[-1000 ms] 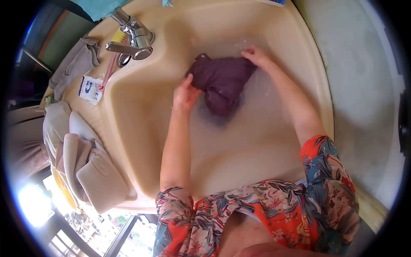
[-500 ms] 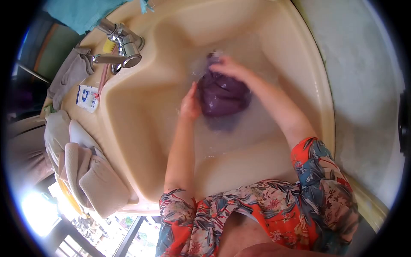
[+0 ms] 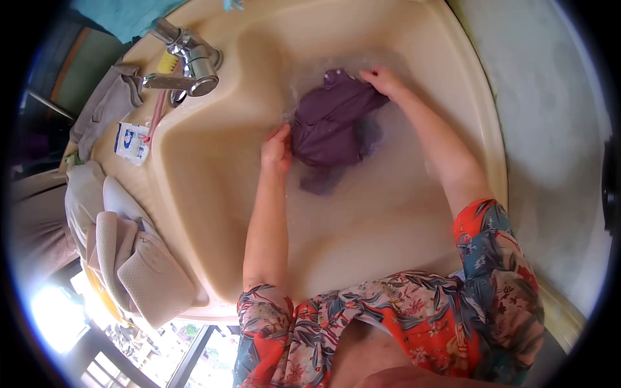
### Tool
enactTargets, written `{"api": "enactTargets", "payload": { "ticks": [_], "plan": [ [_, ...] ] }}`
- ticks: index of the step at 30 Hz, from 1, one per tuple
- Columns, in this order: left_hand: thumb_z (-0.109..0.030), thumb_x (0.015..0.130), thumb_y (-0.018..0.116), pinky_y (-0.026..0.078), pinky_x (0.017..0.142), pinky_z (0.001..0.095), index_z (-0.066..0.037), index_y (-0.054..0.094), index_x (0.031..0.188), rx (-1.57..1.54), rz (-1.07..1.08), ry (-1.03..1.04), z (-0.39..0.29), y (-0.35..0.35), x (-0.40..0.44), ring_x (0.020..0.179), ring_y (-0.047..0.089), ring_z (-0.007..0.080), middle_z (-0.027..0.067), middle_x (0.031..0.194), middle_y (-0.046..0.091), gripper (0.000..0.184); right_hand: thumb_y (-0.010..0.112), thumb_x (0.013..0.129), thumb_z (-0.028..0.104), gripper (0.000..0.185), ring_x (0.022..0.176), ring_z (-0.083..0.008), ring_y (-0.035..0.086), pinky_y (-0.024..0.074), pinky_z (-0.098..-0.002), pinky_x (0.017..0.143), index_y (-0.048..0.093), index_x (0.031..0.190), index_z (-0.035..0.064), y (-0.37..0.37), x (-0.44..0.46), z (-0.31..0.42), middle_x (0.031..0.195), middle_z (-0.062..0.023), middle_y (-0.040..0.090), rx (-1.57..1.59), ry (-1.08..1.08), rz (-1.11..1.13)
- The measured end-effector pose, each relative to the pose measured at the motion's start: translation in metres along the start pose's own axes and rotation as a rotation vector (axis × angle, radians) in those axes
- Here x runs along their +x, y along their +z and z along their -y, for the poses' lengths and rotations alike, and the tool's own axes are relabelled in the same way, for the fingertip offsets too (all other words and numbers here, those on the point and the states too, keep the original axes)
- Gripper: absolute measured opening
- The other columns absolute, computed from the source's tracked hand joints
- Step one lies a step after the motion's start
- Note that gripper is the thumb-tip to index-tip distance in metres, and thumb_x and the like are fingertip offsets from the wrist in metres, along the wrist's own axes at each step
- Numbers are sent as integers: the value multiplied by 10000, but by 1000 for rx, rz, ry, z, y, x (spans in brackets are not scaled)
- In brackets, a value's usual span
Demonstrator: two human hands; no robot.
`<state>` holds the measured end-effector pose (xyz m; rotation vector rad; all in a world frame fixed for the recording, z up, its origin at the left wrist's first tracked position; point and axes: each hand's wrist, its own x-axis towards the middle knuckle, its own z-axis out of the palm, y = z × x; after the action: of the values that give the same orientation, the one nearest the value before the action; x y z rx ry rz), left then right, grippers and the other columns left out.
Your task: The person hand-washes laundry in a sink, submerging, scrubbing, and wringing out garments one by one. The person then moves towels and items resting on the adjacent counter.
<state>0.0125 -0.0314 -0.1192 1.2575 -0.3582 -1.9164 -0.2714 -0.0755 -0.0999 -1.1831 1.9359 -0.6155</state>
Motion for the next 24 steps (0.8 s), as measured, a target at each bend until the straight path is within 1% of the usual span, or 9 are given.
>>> {"api": "enactTargets", "payload": {
  "ticks": [1,3,4,6,10,12,16,21,24],
  "plan": [
    [-133,813,570,444,829,332,5,559,1004,19,6,-12,6,-2,2,877,573,207,106,989,594,236,567,786,371,393,752,-241,607,472,-344,701,619,896,-3,-5,-1,-2,822,-182,627,198,74,44],
    [-119,812,566,435,844,333,-2,551,1019,116,76,-74,18,9,0,896,566,206,103,991,593,239,599,779,344,398,746,-206,592,457,-329,718,601,907,-33,43,-5,4,833,-166,631,288,-233,21],
    [-122,815,559,429,856,345,-10,541,1039,196,133,-124,24,25,-8,920,560,210,103,996,590,251,617,764,330,386,761,-207,583,448,-329,721,600,923,-21,52,-18,24,845,-150,626,-160,-194,142],
    [-129,818,554,419,874,358,-23,530,1065,244,202,-207,26,21,-11,952,549,216,101,1011,584,270,627,751,317,372,770,-200,571,440,-329,719,604,910,-18,59,-38,40,847,-143,618,-206,-424,361],
    [-144,821,551,403,896,365,-39,521,1097,89,203,-241,8,-26,5,994,530,222,96,1061,569,296,607,714,129,310,773,-142,569,462,-269,671,577,992,-5,-2,-19,10,914,-65,599,566,31,300],
    [-151,831,538,394,909,372,-46,508,1126,44,124,-171,4,-24,6,1030,513,224,89,1092,557,315,594,727,148,291,709,-153,581,475,-289,613,588,989,21,15,-7,-11,920,-55,596,490,97,191],
    [-307,862,495,373,925,368,-59,501,1123,-227,33,-252,7,15,-14,1025,504,198,68,1104,541,361,617,739,283,250,633,-235,596,474,-334,573,605,902,95,95,-107,72,806,-146,615,-91,-477,182],
    [-332,879,435,420,883,350,-60,511,1125,-152,-100,4,42,27,-2,1029,517,205,81,1121,545,374,574,720,308,233,701,-325,590,462,-412,648,612,771,84,117,-111,64,721,-157,597,-86,-560,-18],
    [-253,884,442,431,855,347,-12,505,1087,-51,77,-395,6,73,-20,986,531,212,105,1057,560,321,550,740,313,253,699,-317,592,462,-417,633,622,771,72,63,-41,39,729,-153,607,-297,-257,-50]
  ]
}}
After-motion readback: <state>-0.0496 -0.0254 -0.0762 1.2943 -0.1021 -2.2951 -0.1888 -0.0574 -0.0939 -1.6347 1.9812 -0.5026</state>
